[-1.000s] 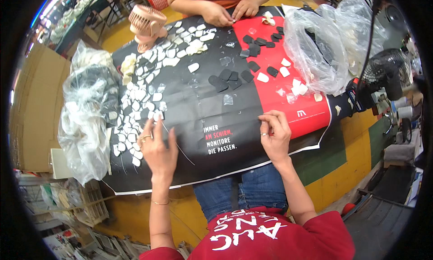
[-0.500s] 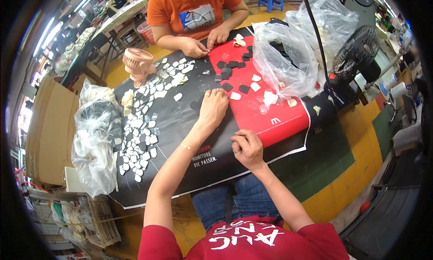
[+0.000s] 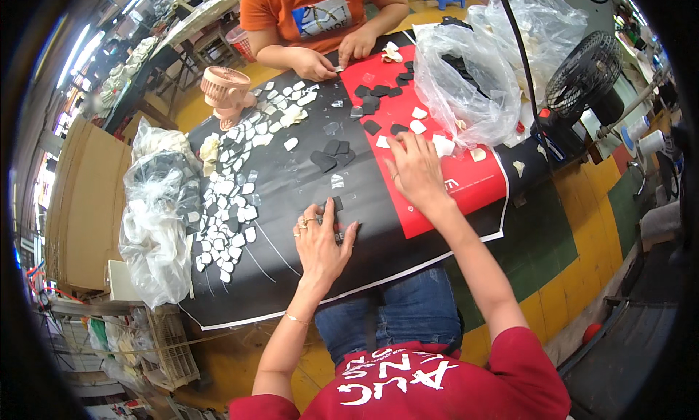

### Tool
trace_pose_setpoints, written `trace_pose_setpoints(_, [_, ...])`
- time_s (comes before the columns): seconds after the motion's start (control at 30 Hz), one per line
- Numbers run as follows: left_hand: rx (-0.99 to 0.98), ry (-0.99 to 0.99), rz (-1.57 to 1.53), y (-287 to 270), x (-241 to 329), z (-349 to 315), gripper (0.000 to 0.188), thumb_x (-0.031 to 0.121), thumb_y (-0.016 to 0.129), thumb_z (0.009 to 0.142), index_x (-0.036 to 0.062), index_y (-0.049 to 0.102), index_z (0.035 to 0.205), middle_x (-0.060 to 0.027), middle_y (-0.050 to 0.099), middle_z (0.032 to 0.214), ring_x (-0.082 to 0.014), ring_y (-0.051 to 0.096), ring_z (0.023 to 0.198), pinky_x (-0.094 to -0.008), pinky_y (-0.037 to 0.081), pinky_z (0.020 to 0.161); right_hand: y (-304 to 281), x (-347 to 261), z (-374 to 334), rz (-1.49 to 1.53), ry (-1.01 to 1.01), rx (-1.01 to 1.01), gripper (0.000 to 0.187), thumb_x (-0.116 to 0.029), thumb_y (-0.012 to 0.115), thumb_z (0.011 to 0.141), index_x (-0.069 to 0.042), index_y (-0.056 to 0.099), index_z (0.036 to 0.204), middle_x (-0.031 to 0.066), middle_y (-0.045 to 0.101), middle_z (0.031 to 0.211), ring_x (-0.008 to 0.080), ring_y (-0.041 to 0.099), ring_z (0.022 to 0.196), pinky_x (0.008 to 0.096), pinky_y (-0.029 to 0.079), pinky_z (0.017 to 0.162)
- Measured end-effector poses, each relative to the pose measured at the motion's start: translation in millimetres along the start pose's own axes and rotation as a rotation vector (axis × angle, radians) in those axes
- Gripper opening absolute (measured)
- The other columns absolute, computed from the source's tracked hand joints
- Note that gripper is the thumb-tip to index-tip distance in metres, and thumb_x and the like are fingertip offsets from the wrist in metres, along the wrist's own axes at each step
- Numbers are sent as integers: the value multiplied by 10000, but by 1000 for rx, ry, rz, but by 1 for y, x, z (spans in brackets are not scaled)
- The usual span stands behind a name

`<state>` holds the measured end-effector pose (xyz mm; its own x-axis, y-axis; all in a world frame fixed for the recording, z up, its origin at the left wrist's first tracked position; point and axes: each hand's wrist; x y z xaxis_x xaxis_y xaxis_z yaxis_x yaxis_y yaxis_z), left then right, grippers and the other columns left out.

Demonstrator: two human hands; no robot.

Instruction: The person repeatedly picks up small white and black sticker-like pieces from a table and peels off their backing paper by hand. They place the peeled pieces back on the table surface. A coworker performs the same task across the table.

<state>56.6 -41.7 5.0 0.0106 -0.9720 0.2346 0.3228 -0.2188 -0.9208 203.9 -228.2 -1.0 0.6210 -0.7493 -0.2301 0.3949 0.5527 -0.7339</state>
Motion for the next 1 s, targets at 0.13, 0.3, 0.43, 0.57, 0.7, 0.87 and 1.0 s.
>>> trace_pose_setpoints(0.13, [65,-54,-22,9,-5,-2,655,437,710,861,39,571,1361,-163,543,1139,-328,532,1063,-445,390,931,25,15,23,-249,-25,-279,182,-211,668,901,-50,670,987,97,605,1049,263,572,1009,429,399,924])
trace_pose_setpoints(0.3, [288,2,-248,7,-3,-9,522,269,763,845,52,623,1299,-144,571,1158,-286,579,1013,-411,425,915,0,0,5,154,143,-160,149,-160,629,955,-26,692,969,93,661,951,234,626,923,381,448,845])
trace_pose_setpoints(0.43, [352,7,-647,-8,20,-10,374,81,804,782,51,703,1141,-112,624,1069,-254,636,892,-382,479,827,-45,-35,-21,974,687,-451,205,-139,592,1014,33,696,1053,31,688,859,85,600,797,232,458,720])
trace_pose_setpoints(0.57, [418,167,-547,-23,42,-6,316,54,815,754,56,716,1054,-76,657,973,-243,643,855,-368,478,784,-81,-70,-39,1270,686,-371,193,-139,609,1012,19,703,1072,-19,663,890,48,563,809,213,446,747])
trace_pose_setpoints(0.7, [436,231,-503,-29,49,-6,261,7,818,738,64,721,974,-51,669,880,-234,643,772,-357,476,732,-97,-80,-42,1014,629,-304,187,-120,623,1001,33,710,1064,3,686,910,55,582,849,218,452,778])
trace_pose_setpoints(0.87, [425,205,-544,-30,46,-9,204,46,782,770,60,709,960,-30,660,871,-202,642,763,-365,475,759,-105,-84,-45,1009,611,-364,225,-121,631,990,61,694,1106,88,706,966,123,629,918,266,493,836])
trace_pose_setpoints(1.0, [405,164,-551,-32,44,-11,231,31,785,769,60,725,990,-45,669,888,-220,646,767,-366,485,744,-107,-86,-49,1085,525,-387,230,-70,583,1005,68,666,1169,131,693,1028,168,651,948,279,502,864])
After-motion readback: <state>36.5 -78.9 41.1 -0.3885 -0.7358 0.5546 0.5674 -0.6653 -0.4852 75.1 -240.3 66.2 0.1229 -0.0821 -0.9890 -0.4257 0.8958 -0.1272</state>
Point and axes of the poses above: each hand's wrist, its own z-axis towards the middle knuckle, its own y-axis out of the palm, x = y × z
